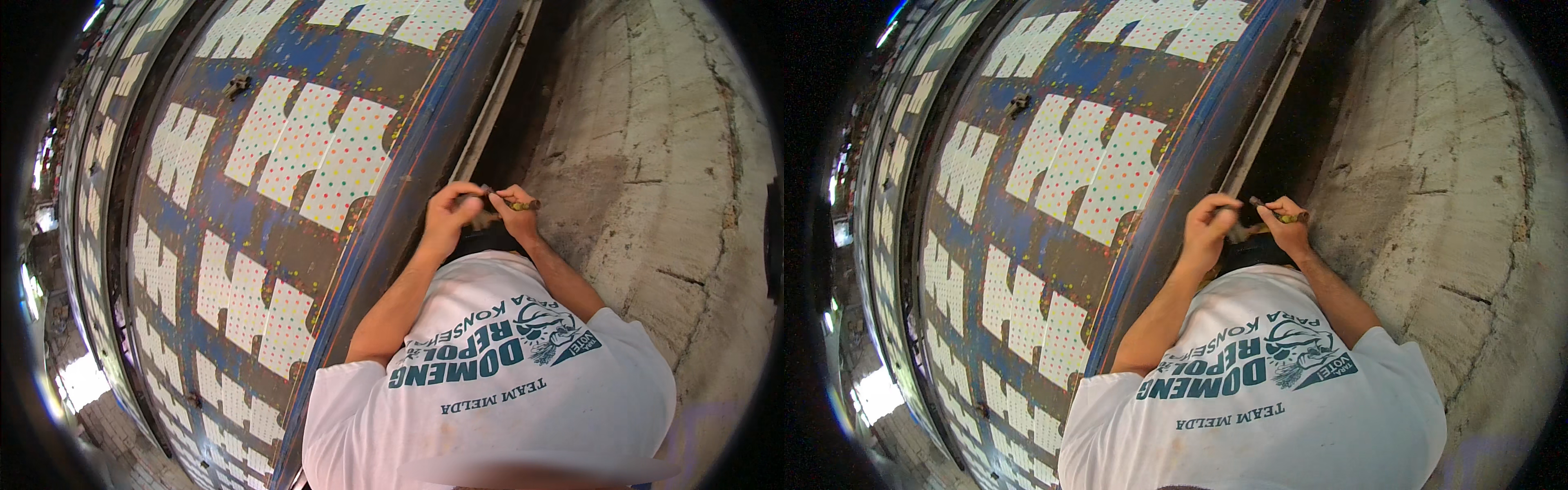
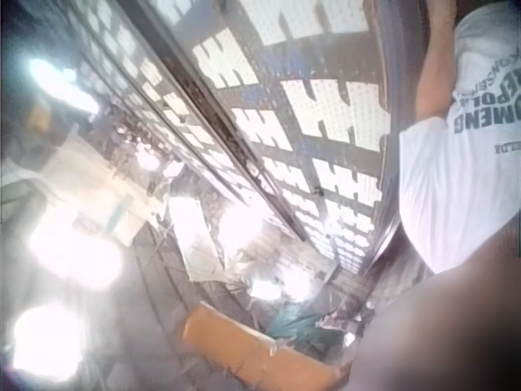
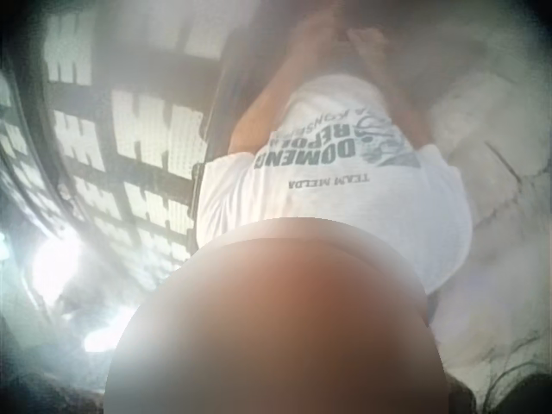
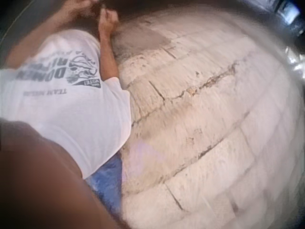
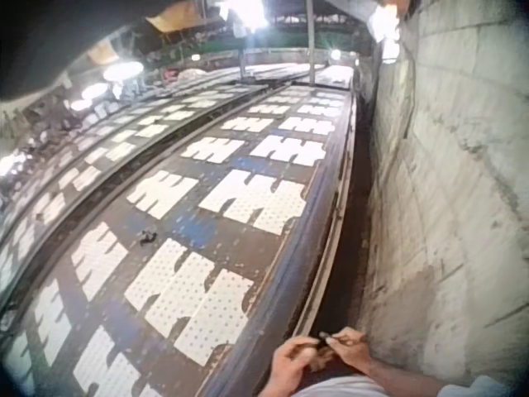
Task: The person uses a screwdriver to tighten screws along the edge of a large metal panel, securing it to a frame. The person works methodically along the panel's edge, inserting and tightening multiple fasteners.
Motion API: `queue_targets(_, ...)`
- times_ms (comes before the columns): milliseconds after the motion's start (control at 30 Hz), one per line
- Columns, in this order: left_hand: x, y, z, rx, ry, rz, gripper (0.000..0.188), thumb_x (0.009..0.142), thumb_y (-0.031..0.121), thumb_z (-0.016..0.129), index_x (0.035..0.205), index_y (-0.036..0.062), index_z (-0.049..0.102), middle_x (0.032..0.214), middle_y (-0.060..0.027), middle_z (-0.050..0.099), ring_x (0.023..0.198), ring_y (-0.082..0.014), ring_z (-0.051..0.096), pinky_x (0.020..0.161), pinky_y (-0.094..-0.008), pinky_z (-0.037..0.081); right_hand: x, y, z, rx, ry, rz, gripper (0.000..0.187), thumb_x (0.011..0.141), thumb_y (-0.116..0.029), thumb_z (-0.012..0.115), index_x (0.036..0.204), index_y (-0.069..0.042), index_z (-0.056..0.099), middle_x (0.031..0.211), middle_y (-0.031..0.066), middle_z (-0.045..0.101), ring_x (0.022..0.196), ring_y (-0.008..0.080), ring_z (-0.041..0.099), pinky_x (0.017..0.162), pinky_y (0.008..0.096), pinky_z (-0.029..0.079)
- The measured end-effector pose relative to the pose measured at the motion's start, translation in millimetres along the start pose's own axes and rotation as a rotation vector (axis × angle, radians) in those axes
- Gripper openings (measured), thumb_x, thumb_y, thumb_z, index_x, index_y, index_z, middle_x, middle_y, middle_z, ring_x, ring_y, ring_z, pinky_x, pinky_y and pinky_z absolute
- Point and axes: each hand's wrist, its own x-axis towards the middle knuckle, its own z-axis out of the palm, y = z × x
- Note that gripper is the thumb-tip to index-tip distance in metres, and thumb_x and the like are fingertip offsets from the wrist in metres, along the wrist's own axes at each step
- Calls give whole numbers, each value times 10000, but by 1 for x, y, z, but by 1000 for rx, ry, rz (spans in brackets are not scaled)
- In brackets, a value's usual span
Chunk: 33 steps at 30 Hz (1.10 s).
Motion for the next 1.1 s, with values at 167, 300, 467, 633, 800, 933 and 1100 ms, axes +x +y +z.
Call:
queue_targets(167,-24,-3,-65,-773,62,-30,266,1009,359,691,1048,101,636,1040,-33,546,982,-194,535,871,-346,444,31,-8,-16,61,-66,77,209,971,-205,792,952,-21,696,762,2,669,643,77,590,559,258,446)
queue_targets(300,-20,13,-111,-785,135,12,291,1072,359,607,1003,79,646,1039,-61,571,933,-198,547,869,-374,464,72,-6,-28,260,63,288,191,957,-203,802,893,-71,679,723,-12,641,576,37,515,493,232,369)
queue_targets(467,17,22,-106,-640,269,-39,263,1105,337,558,1100,83,626,1101,-65,591,942,-200,576,847,-393,507,152,6,-57,748,144,432,333,988,-246,770,809,-171,499,635,-21,531,448,68,460,408,229,358)
queue_targets(633,98,-6,-53,-490,317,-48,295,1108,343,556,1233,85,626,1198,-58,606,953,-190,590,768,-360,527,268,27,-103,1054,134,446,368,1001,-253,758,815,-192,446,622,-32,499,442,72,424,398,242,349)
queue_targets(800,207,-28,3,-220,350,-93,324,1090,382,600,1115,61,635,1125,-34,583,872,-151,564,765,-345,512,358,46,-141,1136,29,502,411,1007,-226,742,774,-193,405,591,-36,445,451,75,416,413,243,347)
queue_targets(933,281,-35,30,-116,372,-106,350,1087,378,622,935,62,623,886,1,540,699,-94,485,657,-292,493,397,54,-150,1193,-38,602,374,1009,-216,734,786,-179,435,574,-48,439,441,71,407,399,238,336)
queue_targets(1100,363,-38,59,520,391,-69,263,963,184,798,1149,24,705,827,12,531,651,-70,528,571,-272,508,420,64,-155,1201,-166,768,319,1006,-202,732,828,-198,467,565,-64,439,436,52,403,394,229,322)
